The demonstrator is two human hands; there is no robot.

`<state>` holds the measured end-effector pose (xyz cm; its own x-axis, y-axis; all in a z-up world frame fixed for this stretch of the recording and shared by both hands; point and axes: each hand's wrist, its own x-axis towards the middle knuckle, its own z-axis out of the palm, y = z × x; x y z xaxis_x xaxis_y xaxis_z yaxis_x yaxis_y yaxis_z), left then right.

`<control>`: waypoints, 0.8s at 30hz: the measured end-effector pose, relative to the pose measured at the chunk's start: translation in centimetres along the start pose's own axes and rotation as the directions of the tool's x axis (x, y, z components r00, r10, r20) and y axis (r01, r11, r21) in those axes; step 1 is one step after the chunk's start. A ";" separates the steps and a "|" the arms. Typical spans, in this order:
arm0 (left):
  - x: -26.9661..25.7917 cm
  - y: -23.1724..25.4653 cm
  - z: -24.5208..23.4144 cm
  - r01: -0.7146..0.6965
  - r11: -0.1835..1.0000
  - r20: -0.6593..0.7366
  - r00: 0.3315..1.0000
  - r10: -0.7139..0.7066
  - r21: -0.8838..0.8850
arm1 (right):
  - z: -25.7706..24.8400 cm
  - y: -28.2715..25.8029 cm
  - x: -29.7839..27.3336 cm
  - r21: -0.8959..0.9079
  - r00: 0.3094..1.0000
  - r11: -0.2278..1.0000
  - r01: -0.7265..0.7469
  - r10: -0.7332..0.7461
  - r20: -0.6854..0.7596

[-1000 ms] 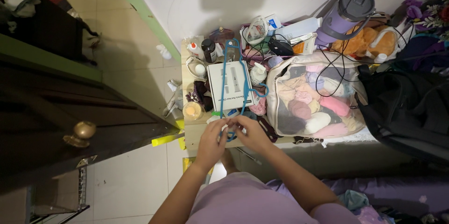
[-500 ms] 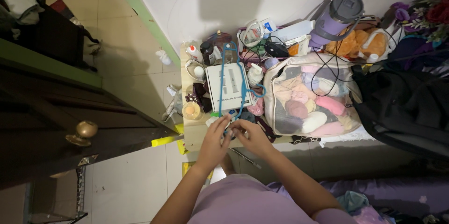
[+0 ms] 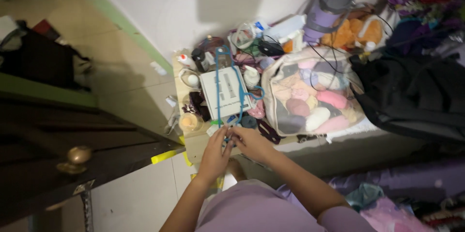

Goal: The person moves a metal shelving unit across the room and repositions it against a wall. They then carry a white plastic storage unit with a photo on top and place it in a corner. The person handles the shelving unit and storage unit by hand without tools.

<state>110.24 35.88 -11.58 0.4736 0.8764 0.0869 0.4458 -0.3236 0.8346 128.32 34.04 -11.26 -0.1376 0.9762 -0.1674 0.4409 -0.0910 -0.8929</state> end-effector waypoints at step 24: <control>-8.1 1.4 1.6 0.052 0.995 0.654 0.757 0.020 -0.091 | 8.1 1.7 -18.1 -0.111 0.953 0.958 -0.263 0.241 -0.182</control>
<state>108.21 27.73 -11.96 0.8639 0.4234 -0.2728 0.3987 -0.2442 0.8840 124.35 14.60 -13.17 0.1362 0.9447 -0.2985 0.5575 -0.3221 -0.7652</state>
